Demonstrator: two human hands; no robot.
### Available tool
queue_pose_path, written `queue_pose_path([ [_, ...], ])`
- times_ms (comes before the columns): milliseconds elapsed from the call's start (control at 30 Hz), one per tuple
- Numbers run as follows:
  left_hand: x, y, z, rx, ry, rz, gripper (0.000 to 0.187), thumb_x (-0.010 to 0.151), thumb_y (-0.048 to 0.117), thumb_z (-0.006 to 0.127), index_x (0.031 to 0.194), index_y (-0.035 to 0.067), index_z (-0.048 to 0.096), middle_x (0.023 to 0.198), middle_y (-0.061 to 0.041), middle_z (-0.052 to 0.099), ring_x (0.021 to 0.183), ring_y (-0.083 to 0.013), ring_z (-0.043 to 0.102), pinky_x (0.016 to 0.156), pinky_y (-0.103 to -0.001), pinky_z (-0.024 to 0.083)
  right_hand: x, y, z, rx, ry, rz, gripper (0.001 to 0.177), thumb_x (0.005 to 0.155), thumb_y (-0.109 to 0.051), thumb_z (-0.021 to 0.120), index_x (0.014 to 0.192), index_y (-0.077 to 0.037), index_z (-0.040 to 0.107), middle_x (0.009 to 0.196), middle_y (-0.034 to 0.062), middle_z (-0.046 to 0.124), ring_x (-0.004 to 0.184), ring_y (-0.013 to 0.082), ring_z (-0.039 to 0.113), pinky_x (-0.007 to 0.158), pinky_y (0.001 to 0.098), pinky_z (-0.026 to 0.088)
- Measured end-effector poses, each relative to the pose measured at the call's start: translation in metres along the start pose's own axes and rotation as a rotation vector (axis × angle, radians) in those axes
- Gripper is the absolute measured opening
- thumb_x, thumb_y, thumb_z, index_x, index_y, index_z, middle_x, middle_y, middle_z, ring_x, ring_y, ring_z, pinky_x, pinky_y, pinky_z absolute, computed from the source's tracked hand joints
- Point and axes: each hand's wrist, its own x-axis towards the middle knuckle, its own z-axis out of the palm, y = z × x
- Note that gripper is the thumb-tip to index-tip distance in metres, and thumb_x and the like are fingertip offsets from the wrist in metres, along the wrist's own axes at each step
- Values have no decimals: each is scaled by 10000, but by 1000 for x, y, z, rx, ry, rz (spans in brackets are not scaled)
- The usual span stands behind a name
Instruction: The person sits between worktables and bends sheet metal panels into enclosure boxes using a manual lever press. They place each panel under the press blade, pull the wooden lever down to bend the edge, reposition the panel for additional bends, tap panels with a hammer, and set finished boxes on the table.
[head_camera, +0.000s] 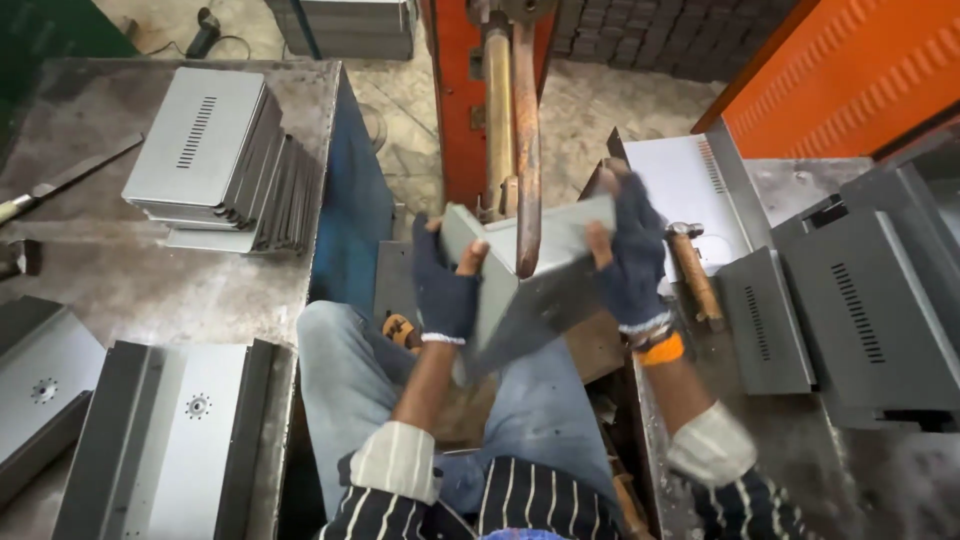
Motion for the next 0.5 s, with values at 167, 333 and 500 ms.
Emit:
queue_pose_path([
  [167,28,2,6,0,-344,221,527,894,363,743,1253,17,570,1136,-142,632,1079,-234,624,993,-360,499,54,10,25,351,-740,154,415,998,-374,559,1114,-22,744,980,223,742,884,370,723,809,440,546],
  [333,36,12,6,-116,-433,329,590,890,365,762,1346,49,561,1201,-117,623,1144,-230,617,1046,-362,490,76,12,43,12,-691,177,495,1001,-420,580,744,-35,757,725,205,689,703,407,678,724,486,534],
  [500,43,3,-6,-305,-602,269,750,854,371,853,1442,75,495,1377,-99,558,1286,-228,533,1155,-362,409,93,-24,3,-75,-558,91,487,972,-416,625,652,-73,757,598,184,642,577,389,649,628,495,523],
])
